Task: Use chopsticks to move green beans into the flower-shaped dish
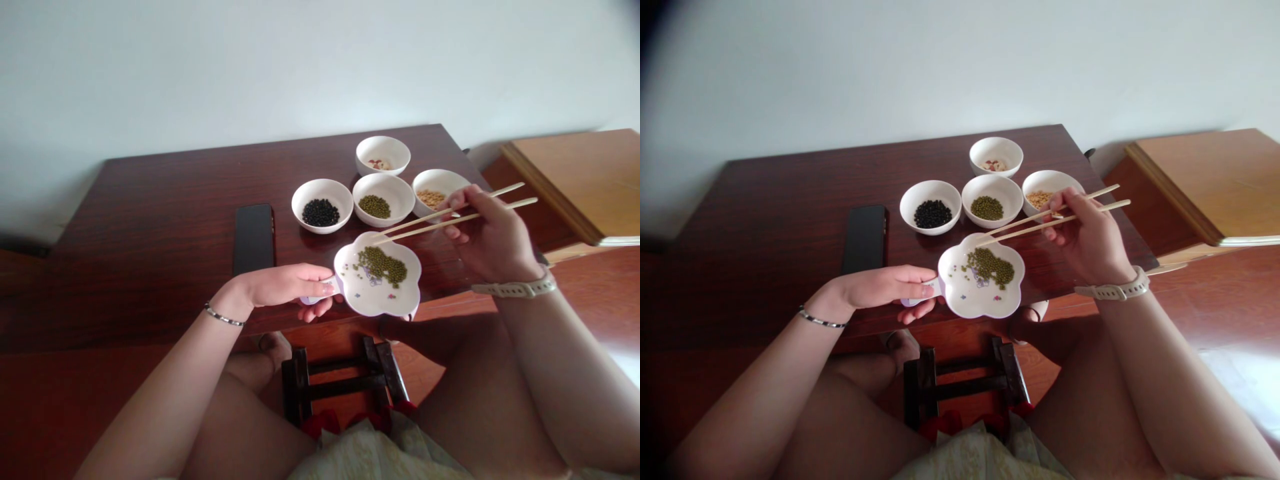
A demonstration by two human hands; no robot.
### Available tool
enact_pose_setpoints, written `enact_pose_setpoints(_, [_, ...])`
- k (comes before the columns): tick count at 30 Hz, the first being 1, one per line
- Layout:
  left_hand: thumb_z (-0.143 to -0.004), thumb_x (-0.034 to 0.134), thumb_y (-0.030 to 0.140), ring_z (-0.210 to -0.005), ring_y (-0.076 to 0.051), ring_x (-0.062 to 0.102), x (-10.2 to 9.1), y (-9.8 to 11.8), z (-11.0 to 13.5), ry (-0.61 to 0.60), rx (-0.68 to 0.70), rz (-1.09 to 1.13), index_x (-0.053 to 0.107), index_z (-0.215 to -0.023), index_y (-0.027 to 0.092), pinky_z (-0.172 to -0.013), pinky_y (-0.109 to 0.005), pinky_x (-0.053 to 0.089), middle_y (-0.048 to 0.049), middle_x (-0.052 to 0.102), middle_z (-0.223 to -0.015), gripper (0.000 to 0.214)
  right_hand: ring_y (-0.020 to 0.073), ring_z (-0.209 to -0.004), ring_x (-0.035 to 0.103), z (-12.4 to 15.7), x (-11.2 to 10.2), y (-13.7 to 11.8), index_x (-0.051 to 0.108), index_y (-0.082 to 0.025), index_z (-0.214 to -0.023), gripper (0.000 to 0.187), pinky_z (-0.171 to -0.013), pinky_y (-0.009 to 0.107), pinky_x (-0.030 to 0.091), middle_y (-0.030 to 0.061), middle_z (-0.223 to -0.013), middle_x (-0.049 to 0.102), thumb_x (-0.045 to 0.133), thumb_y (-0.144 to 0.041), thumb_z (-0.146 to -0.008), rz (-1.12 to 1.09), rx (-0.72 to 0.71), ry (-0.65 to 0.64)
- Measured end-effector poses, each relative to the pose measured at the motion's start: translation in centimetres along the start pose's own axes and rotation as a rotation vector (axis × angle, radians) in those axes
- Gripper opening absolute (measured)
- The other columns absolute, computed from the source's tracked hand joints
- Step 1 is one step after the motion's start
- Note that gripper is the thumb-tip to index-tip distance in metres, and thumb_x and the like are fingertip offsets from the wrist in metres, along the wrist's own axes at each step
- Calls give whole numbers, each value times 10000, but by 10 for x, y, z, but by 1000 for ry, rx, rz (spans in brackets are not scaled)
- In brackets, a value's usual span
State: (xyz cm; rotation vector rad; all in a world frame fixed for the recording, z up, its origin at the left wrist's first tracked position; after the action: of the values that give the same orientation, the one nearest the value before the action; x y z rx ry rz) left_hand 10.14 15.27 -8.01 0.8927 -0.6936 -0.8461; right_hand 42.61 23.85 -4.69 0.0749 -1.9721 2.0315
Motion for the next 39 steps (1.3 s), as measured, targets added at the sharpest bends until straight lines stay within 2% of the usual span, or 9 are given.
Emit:
enact_pose_setpoints(4, [-1205, 875, 714, -781, -162, 674, 1, 1, 1, 7, -7, 6, 656, -1031, 227, -740, -332, 534, -2, 754, -946, 561, 123, -592, 647, 12, 14, 0, 841, -225, -864, 416, -451, 238, 462, 51, -851, 782, 1028, -523, -1086, 117, 8, -77])
enact_pose_setpoints(10, [-1225, 852, 677, -791, -165, 676, 0, 0, 1, 3, -19, 6, 647, -1031, 225, -760, -344, 537, -9, 754, -957, 534, 128, -572, 662, 18, 32, -6, 854, -239, -856, 512, -468, 225, 537, 31, -773, 755, 1022, -646, -1117, 199, -60, -185])
enact_pose_setpoints(16, [-1205, 861, 716, -792, -178, 669, 0, -1, 1, 8, -21, -4, 648, -1026, 231, -750, -348, 530, -14, 750, -940, 559, 165, -607, 698, 19, 32, -5, 865, -244, -892, 458, -449, 287, 572, 54, -863, 778, 1027, -600, -1131, 176, -59, -175])
enact_pose_setpoints(21, [-1224, 841, 670, -789, -174, 660, 0, -1, 1, 18, -30, -8, 644, -1026, 228, -750, -341, 525, -12, 745, -930, 523, 166, -620, 701, 19, 32, -3, 847, -248, -879, 469, -469, 290, 582, 43, -830, 744, 998, -595, -1156, 206, -53, -184])
enact_pose_setpoints(24, [-1246, 814, 664, -774, -169, 644, 0, -2, 1, 14, -22, -8, 649, -1024, 226, -743, -339, 520, -10, 741, -918, 518, 174, -621, 698, 19, 30, -3, 848, -258, -883, 467, -457, 295, 564, 44, -842, 756, 1019, -618, -1126, 196, -57, -170])
enact_pose_setpoints(28, [-1263, 802, 650, -764, -165, 643, 0, -3, 0, -4, -6, 4, 653, -1027, 225, -744, -338, 522, -6, 736, -908, 508, 127, -608, 665, 17, 23, -5, 829, -233, -863, 455, -459, 259, 480, 49, -898, 774, 1026, -558, -1113, 134, -61, -114])
enact_pose_setpoints(33, [-1240, 831, 659, -780, -170, 665, -2, -3, 0, 7, -12, 5, 659, -1023, 224, -750, -338, 533, -15, 754, -941, 515, 122, -618, 596, -1, -1, -15, 755, -254, -838, 421, -470, 281, 405, 53, -909, 748, 1010, -491, -1074, 12, -135, -4])
enact_pose_setpoints(36, [-1238, 834, 672, -790, -172, 664, -1, -3, 1, 4, -17, 0, 656, -1022, 224, -749, -339, 534, -21, 751, -952, 528, 158, -677, 632, -13, -18, -20, 718, -275, -841, 424, -520, 297, 459, 59, -911, 746, 983, -504, -1081, 4, -203, 60])
enact_pose_setpoints(39, [-1231, 843, 682, -788, -173, 665, 0, -2, 1, 4, -16, 3, 653, -1018, 226, -746, -341, 534, -19, 748, -947, 538, 157, -678, 643, -14, -20, -20, 740, -274, -845, 419, -529, 297, 466, 61, -914, 762, 1001, -505, -1078, -4, -205, 60])
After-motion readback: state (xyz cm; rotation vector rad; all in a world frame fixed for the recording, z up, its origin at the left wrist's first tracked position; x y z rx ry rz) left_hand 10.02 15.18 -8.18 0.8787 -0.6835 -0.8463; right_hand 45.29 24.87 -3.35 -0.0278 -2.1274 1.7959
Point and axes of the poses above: each hand's wrist, its own z-axis away from the middle knuckle, its own x-axis out of the palm, y = z × x, the point moved 10 cm from there along -z, towards the middle knuckle
